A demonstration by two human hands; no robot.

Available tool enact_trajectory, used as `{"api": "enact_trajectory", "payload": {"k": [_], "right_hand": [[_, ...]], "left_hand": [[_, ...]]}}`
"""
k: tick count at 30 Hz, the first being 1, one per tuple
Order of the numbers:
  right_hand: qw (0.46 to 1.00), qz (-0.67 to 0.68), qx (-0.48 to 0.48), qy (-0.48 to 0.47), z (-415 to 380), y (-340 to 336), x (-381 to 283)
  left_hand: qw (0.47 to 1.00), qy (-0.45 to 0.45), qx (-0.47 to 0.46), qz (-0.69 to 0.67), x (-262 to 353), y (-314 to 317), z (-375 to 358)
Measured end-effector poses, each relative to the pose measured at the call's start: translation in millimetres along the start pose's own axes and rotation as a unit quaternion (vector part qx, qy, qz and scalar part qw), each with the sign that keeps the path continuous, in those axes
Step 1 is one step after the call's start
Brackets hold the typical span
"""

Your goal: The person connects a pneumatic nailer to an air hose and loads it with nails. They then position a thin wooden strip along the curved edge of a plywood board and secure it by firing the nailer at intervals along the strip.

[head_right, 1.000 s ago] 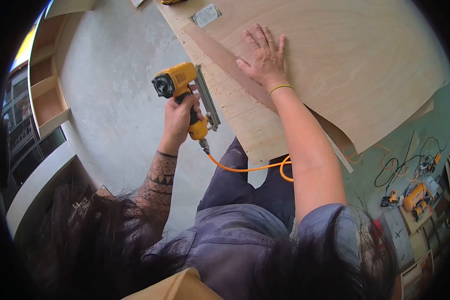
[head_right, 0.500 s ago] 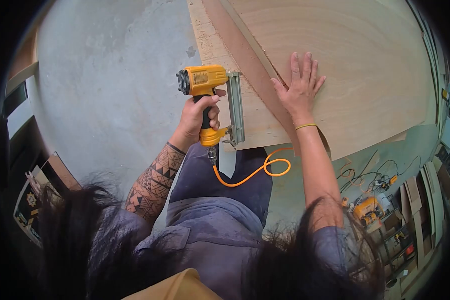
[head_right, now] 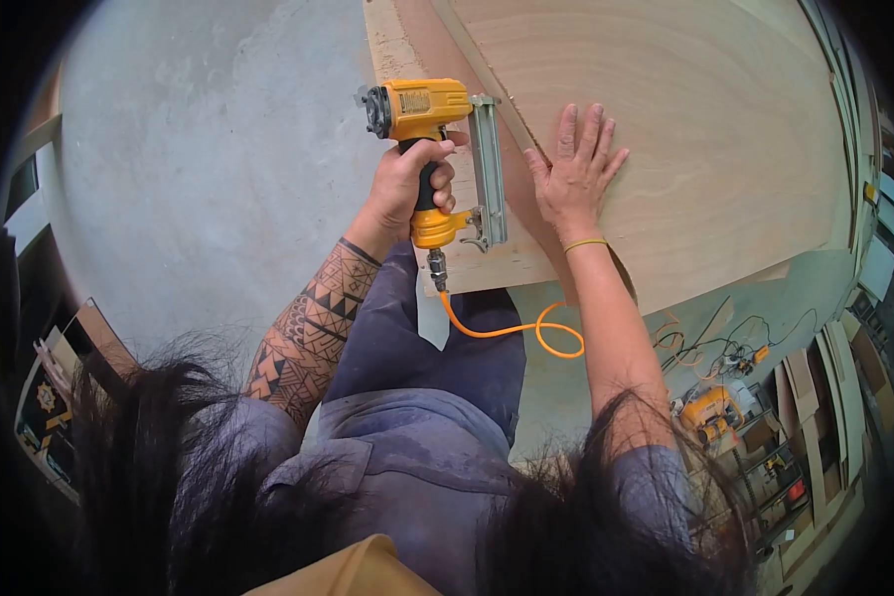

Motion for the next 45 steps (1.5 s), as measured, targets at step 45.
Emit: {"api": "enact_trajectory", "payload": {"k": [45], "right_hand": [[0.983, 0.048, 0.094, 0.148, 40.0, 20.0, -0.3]], "left_hand": [[0.768, 0.054, 0.140, 0.622, 144.1, 80.8, -3.8]]}}
Point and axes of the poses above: each hand's wrist, its own z-axis towards the middle knuckle, its own y-axis out of the palm, x = y × z, the point moved 8 cm from there along z, towards the middle knuckle, and after that the axes turned 12 degrees about -y, right-handed, at the moved point
